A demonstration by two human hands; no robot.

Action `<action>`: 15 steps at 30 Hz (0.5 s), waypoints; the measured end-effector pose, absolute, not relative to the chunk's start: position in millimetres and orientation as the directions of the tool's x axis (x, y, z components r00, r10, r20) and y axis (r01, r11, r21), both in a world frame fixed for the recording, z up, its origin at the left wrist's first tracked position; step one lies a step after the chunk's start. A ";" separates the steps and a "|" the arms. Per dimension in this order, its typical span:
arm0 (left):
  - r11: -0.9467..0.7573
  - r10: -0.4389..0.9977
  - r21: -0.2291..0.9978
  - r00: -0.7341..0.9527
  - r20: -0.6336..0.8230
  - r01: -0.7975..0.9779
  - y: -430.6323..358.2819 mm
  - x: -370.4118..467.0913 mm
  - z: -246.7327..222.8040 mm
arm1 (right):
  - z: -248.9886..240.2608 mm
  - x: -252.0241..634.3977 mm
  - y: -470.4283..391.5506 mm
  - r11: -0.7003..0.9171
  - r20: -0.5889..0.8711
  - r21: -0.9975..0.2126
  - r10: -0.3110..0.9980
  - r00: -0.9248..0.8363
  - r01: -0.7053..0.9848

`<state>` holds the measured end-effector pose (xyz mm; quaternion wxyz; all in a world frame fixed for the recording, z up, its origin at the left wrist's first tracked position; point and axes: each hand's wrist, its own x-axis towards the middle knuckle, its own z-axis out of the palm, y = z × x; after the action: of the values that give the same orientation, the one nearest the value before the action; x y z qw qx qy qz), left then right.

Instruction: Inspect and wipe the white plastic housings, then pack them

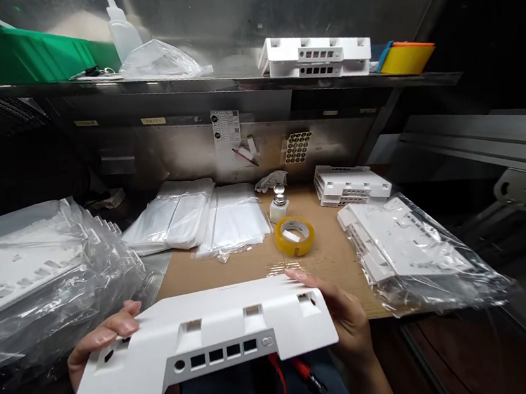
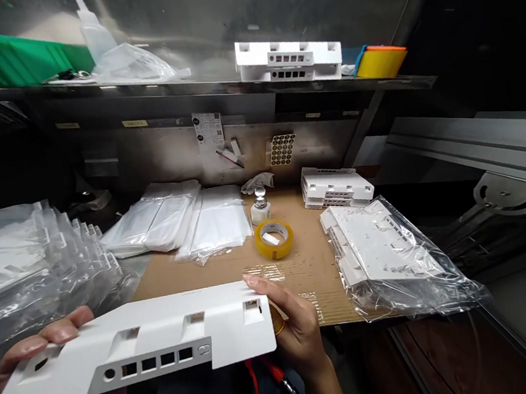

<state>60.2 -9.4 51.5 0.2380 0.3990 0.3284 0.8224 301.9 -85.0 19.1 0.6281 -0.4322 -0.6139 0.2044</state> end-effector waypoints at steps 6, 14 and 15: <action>-0.641 0.657 0.764 -0.567 0.498 -0.072 -18.2 75.7 58.1 | 9.8 303.6 -85.5 0.445 0.507 -0.850 0.836 0.208 0.284; -0.560 0.735 0.828 -0.475 0.484 -0.022 -36.4 79.3 56.5 | 2.0 305.4 -84.0 0.427 0.507 -0.841 0.837 0.207 0.333; -0.560 0.739 0.828 -0.472 0.480 -0.034 -37.0 78.5 55.8 | 1.8 305.9 -84.1 0.422 0.499 -0.846 0.842 0.205 0.326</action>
<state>78.5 -37.0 55.8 0.2538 0.4468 0.3946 0.7617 305.9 -84.1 1.8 0.5998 -0.4927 -0.5926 0.2152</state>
